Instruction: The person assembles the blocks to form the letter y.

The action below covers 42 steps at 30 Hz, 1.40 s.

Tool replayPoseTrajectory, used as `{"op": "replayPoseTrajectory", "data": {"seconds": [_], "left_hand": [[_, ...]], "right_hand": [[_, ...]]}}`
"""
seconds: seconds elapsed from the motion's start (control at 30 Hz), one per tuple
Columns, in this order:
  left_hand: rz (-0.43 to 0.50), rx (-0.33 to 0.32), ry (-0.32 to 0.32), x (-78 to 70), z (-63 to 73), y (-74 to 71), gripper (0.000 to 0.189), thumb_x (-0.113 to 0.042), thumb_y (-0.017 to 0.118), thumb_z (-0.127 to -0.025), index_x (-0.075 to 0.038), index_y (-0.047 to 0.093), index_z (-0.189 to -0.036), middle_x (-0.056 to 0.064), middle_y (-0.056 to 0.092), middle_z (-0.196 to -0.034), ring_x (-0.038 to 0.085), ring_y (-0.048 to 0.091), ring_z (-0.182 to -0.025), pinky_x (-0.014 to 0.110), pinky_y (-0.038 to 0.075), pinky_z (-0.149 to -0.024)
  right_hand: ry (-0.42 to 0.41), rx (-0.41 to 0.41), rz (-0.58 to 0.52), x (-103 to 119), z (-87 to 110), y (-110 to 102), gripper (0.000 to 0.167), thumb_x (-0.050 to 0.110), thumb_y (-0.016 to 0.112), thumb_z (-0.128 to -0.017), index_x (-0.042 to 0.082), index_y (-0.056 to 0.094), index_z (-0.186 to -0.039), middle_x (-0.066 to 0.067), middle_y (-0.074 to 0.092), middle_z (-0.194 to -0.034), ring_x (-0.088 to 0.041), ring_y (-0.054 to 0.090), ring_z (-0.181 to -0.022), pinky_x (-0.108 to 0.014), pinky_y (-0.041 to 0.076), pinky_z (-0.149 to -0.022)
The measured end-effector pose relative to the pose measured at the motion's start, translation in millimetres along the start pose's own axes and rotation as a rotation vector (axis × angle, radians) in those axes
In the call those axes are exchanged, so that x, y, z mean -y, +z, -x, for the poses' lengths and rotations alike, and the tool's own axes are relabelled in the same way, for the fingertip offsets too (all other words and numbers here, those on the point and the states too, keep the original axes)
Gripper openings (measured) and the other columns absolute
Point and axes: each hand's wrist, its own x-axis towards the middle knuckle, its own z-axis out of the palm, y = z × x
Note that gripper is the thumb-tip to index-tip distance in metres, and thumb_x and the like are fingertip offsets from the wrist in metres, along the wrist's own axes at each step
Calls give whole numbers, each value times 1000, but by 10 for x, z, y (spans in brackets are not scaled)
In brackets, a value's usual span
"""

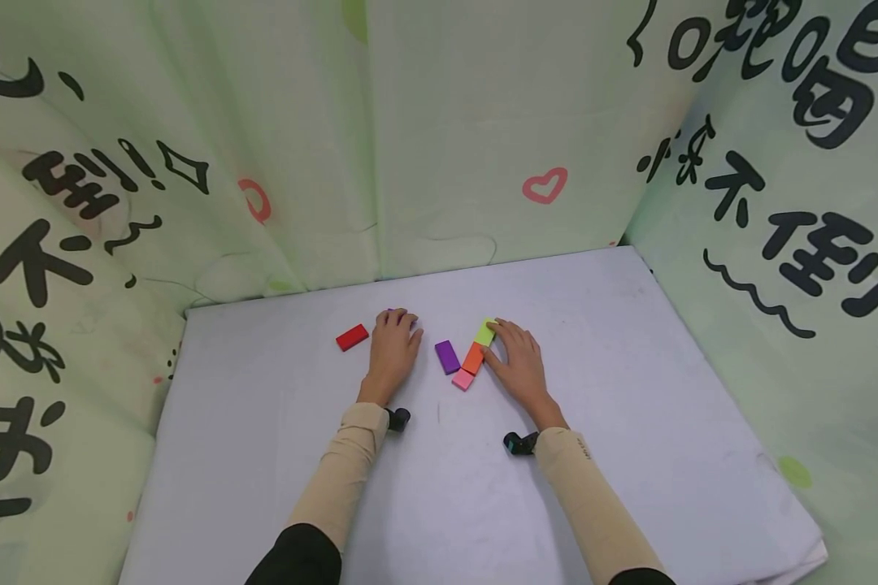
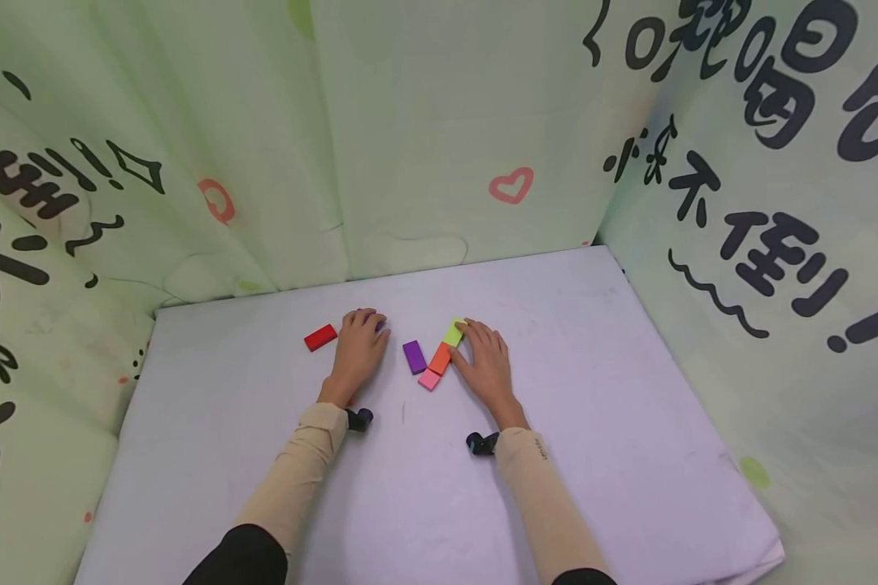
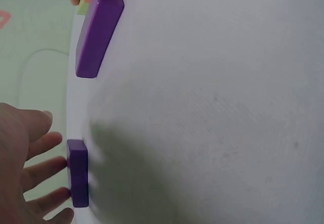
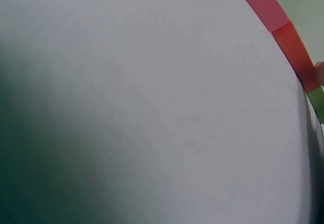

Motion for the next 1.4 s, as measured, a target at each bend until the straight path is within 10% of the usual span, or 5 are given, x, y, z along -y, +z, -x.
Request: {"op": "replayPoseTrajectory", "data": {"seconds": [0.27, 0.67, 1.4], "left_hand": [[151, -75, -2, -11, -8, 24, 39, -20, 60, -106, -8, 58, -143, 15, 52, -151, 37, 42, -146, 51, 39, -122], [297, -47, -204, -29, -32, 116, 62, -24, 58, -106, -3, 35, -159, 26, 31, -163, 42, 27, -153, 55, 32, -125], [347, -79, -194, 27, -23, 176, 35, -20, 62, -105, -13, 63, -140, 12, 54, -151, 34, 35, -148, 51, 31, -124]], "right_hand": [[6, 7, 8, -8, -7, 8, 58, 42, 59, -105, 18, 46, -156, -9, 42, -166, -31, 32, -157, -59, 16, -130], [4, 1, 1, -4, -1, 9, 58, 42, 59, -105, 17, 47, -156, -9, 42, -165, -31, 32, -157, -59, 16, -130], [-5, -13, -6, 15, 0, 3, 58, 42, 60, -104, 16, 49, -154, -9, 44, -164, -31, 34, -156, -59, 16, -130]]}}
